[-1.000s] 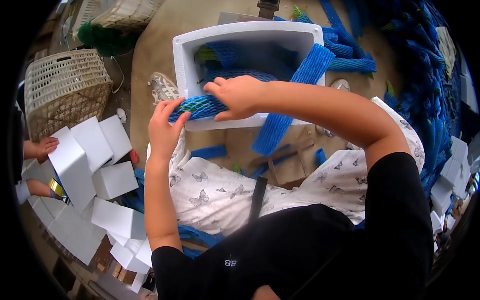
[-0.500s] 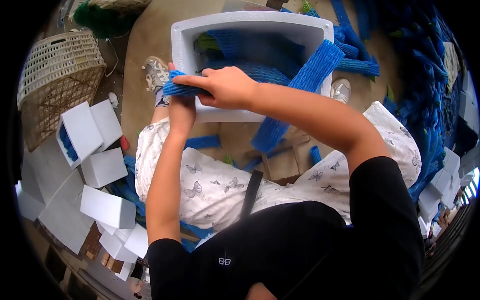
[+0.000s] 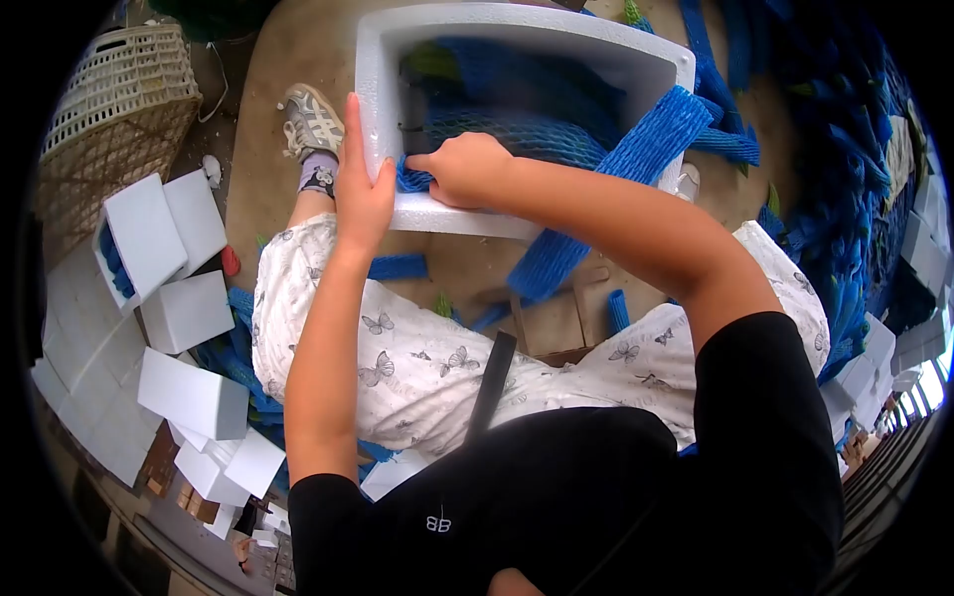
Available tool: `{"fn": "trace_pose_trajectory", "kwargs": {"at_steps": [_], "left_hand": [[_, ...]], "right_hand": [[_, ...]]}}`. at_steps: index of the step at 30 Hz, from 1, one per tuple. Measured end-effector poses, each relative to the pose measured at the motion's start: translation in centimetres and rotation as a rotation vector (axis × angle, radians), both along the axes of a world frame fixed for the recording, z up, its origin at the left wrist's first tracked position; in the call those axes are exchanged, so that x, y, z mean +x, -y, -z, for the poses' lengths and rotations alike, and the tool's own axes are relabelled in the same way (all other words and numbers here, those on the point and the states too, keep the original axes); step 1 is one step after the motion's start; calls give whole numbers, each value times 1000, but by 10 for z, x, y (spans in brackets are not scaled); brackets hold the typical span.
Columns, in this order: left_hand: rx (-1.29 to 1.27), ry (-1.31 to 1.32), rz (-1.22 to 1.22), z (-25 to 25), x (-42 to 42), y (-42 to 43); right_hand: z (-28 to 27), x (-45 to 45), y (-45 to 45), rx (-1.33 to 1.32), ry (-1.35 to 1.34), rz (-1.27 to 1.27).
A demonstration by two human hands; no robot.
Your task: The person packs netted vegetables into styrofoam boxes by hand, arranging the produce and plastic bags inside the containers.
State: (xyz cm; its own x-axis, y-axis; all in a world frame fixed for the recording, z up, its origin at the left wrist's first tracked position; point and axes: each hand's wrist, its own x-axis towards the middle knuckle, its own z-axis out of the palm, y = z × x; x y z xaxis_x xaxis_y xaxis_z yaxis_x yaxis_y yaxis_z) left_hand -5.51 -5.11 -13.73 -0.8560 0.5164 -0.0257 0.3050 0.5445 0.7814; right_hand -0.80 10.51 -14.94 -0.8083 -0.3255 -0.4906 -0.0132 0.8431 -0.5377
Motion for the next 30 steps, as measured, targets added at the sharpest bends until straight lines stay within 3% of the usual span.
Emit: {"fn": "trace_pose_trajectory", "kwargs": {"at_steps": [3, 5, 7, 8, 9, 11, 12, 13, 15, 20, 23, 24, 25, 27, 28, 30], "left_hand": [[-2, 66, -12, 0, 11, -1], [17, 62, -15, -4, 10, -2], [-237, -321, -4, 1, 7, -2], [-218, -337, 6, -7, -1, -11], [-214, -396, 168, -15, -2, -15], [-219, -482, 498, -32, 6, -18], [-176, -209, 594, -28, 7, -28], [-387, -33, 643, -16, 9, -31], [-556, 68, 691, -5, 3, -46], [-633, 72, 748, -11, 3, -55], [-548, -35, 621, -38, 9, -86], [-302, -82, 543, -37, 11, -102], [-188, -329, 571, -44, 18, -121], [-267, -482, 859, -29, 41, -151], [-360, -295, 987, 13, 49, -150], [-446, -284, 939, 13, 53, -157]], "right_hand": [[17, 17, -1, -118, -178, 136], [11, 24, -5, -109, -161, 112], [5, 24, -14, -99, -122, 47], [-8, 38, -23, -52, -353, -12], [-16, 47, -39, 58, -434, -98], [-58, 48, -66, 176, -63, -162], [-56, 48, -73, 149, 183, -175], [-52, 52, -73, 151, 184, -162], [-31, 58, -67, 153, 121, -158], [-35, 67, -71, 98, 142, -100], [-57, 103, -134, -41, -354, -319], [-83, 112, -160, 84, -140, -300], [-108, 120, -189, 197, 80, -287], [-126, 153, -247, 297, 292, -54], [-120, 183, -275, 347, 217, 57], [-89, 263, -329, 605, 18, 144]]}}
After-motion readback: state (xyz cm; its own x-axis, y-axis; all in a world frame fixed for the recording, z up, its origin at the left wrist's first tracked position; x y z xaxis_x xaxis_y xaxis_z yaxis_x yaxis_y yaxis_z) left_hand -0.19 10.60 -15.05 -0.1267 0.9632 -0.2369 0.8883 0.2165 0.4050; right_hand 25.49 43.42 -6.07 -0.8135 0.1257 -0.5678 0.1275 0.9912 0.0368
